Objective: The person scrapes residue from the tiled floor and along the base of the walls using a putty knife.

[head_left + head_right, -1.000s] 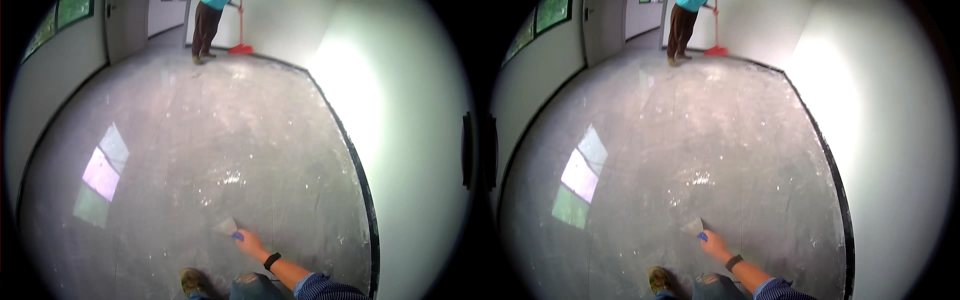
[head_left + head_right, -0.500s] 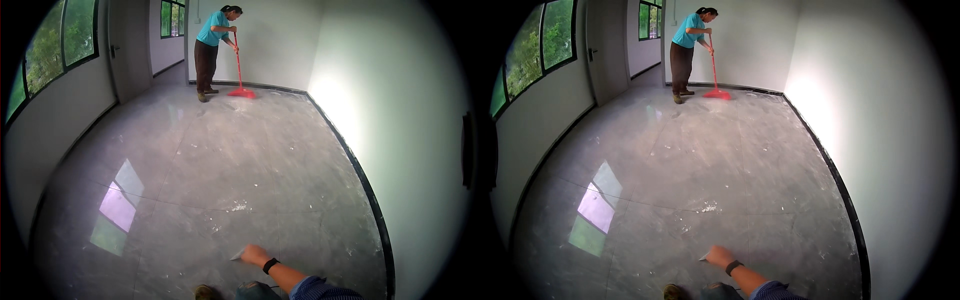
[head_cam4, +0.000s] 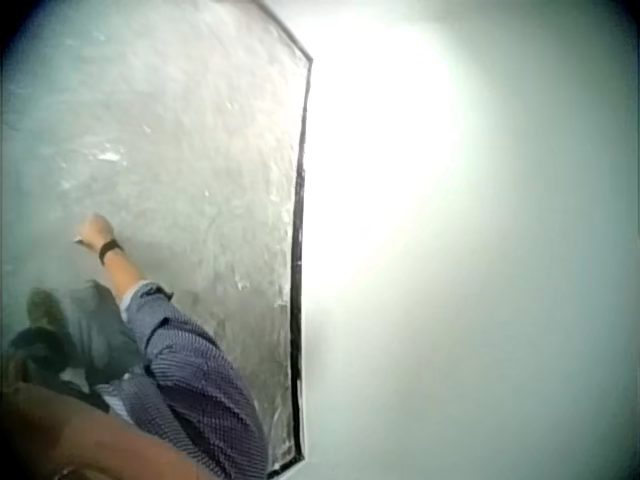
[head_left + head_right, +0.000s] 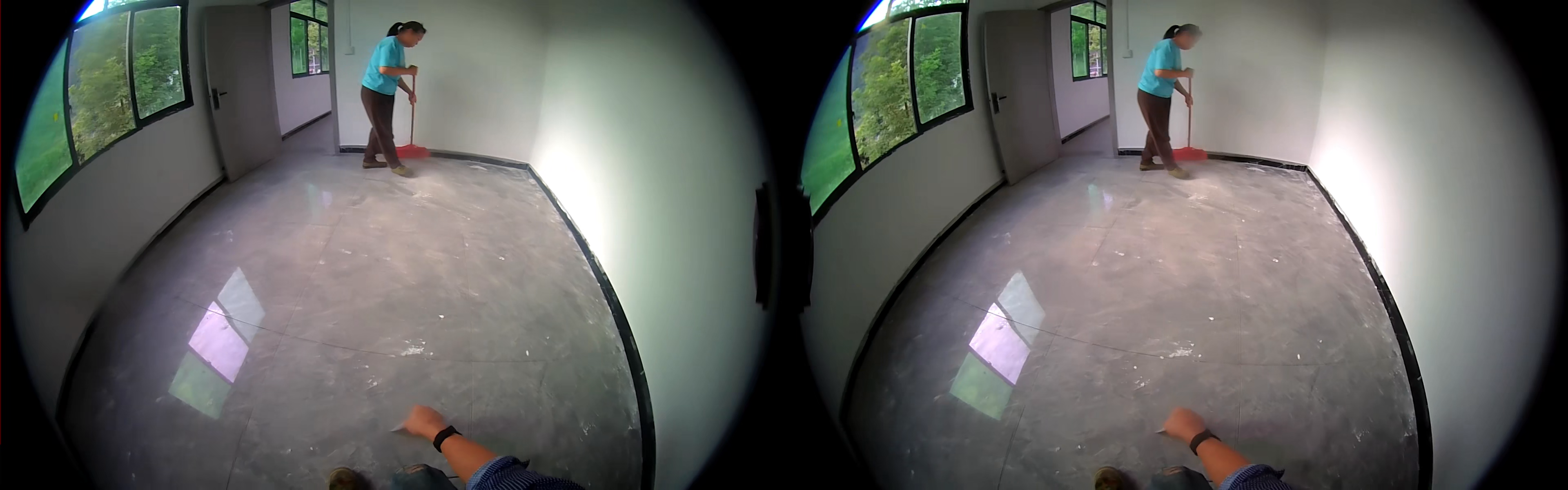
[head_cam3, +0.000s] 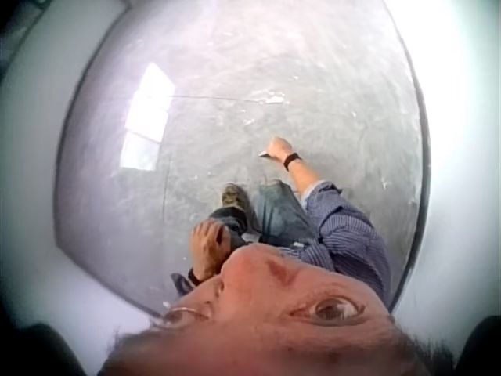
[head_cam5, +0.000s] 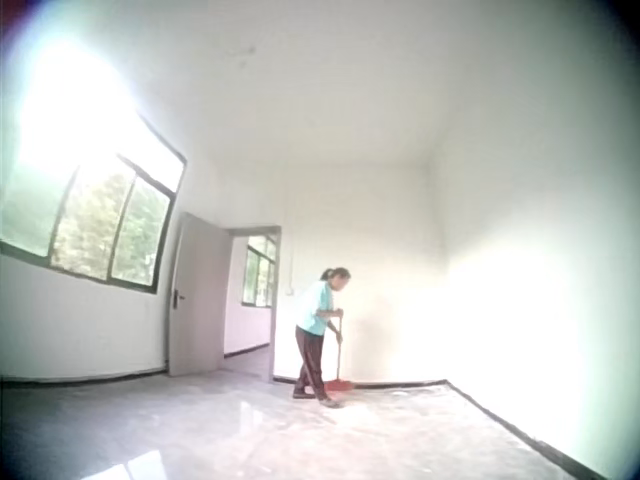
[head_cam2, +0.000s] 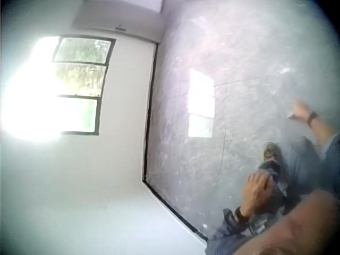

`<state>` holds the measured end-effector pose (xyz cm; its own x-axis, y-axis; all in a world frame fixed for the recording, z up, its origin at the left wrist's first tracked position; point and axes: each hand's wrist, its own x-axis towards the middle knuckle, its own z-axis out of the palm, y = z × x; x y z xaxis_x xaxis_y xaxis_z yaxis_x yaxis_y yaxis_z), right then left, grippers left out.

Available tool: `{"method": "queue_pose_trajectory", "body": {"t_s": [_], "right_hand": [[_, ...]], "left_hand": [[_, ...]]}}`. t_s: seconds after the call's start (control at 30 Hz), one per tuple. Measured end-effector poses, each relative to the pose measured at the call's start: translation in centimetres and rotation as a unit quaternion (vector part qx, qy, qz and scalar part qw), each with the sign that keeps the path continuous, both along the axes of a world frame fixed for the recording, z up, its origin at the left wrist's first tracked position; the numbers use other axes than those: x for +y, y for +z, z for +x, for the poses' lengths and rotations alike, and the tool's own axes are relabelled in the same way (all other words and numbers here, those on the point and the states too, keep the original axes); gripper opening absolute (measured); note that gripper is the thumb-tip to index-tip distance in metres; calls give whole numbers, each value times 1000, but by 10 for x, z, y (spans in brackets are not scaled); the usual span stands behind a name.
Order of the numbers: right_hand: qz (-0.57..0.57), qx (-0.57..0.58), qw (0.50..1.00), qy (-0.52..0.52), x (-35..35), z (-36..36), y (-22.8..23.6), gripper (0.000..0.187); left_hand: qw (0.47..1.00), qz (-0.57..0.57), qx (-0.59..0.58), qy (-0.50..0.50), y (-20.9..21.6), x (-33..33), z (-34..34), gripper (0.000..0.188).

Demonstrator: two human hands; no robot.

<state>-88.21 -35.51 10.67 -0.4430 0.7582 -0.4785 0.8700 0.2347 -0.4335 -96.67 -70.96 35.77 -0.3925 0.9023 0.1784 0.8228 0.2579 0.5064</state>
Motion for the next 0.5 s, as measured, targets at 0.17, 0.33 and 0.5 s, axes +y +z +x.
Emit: {"method": "queue_pose_trajectory", "body": {"t_s": [0.17,0.33,0.5], "right_hand": [[-23,-20,1000,-5,4,7,-18,35],[-32,-31,999,8,5,11,-27,35],[-33,-24,999,18,-2,9,6,35]], "left_hand": [[1000,29,3,-3,0,2,0,11],[999,52,-4,-6,-5,-2,0,11],[999,53,7,0,-4,-4,3,11]]}}
